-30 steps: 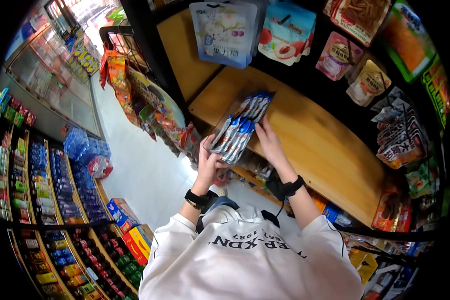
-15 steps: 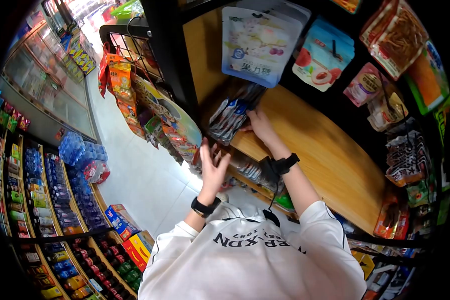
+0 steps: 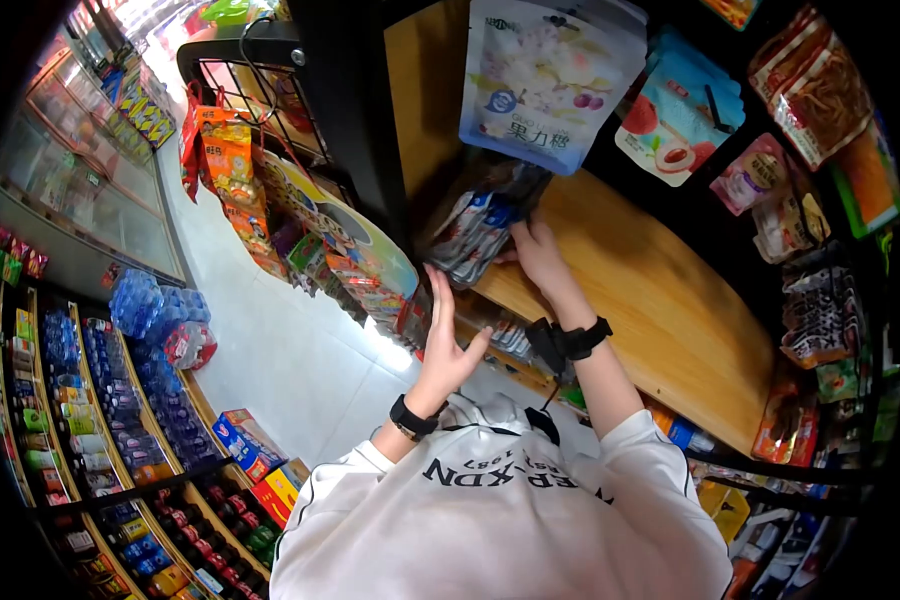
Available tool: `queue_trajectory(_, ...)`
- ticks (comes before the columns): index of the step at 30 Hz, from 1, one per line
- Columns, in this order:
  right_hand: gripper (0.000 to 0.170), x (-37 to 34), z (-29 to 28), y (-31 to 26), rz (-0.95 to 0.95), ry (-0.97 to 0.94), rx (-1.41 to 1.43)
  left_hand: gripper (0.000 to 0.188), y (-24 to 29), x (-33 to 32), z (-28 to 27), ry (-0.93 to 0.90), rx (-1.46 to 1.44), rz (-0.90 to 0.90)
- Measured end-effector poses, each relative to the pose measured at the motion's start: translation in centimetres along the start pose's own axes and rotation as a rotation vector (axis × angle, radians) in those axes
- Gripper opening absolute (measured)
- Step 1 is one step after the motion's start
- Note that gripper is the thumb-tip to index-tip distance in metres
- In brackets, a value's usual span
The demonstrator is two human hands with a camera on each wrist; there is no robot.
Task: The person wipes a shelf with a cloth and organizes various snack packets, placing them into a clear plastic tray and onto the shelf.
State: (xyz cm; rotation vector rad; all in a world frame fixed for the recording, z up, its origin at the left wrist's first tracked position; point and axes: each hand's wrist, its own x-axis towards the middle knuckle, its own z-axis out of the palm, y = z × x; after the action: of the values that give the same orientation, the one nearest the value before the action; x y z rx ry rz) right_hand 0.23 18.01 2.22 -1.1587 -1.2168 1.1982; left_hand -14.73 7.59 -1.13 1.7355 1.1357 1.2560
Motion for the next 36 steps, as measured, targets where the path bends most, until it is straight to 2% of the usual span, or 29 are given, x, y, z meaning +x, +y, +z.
queue_trajectory(3,0.043,0.2,-0.1,0.2,0.061,-0.022,0.003,0.092,-0.5,0.0,0.5,0.005,-0.018,-0.011)
queue_trajectory(9,0.038,0.1,0.2,0.4,0.011,0.022,-0.004,0.096,-0.5,0.2,0.6,0.013,-0.047,0.001)
queue_trajectory(13,0.031,0.8,0.2,0.5,0.027,0.033,-0.114,0.097,-0.5,0.0,0.8,0.000,0.007,0.009)
queue_trajectory(17,0.028,0.7,0.6,-0.5,0.053,0.038,-0.154,0.101,-0.7,0.0,0.9,-0.030,-0.060,-0.010)
queue_trajectory(22,0.029,0.7,0.2,0.3,0.021,0.052,-0.149,0.098,-0.6,0.1,0.6,-0.058,-0.146,-0.020)
queue_trajectory(24,0.048,0.6,0.2,0.4,0.024,0.039,-0.162,0.096,-0.8,0.1,0.4,-0.074,-0.158,-0.033)
queue_trajectory(28,0.041,0.4,-0.3,-0.2,0.084,0.064,-0.182,0.096,-0.7,0.1,0.6,-0.064,-0.186,-0.028)
queue_trajectory(30,0.034,0.5,-0.6,-0.5,0.005,0.116,-0.196,0.096,0.0,0.3,0.7,-0.068,-0.122,0.061)
queue_trajectory(34,0.031,0.1,-0.8,-1.3,-0.062,0.144,-0.134,0.097,1.7,0.5,1.1,-0.082,-0.301,0.003)
queue_trajectory(36,0.031,0.5,-0.5,-1.6,-0.106,0.183,-0.295,0.097,0.9,0.8,1.2,-0.049,-0.336,0.052)
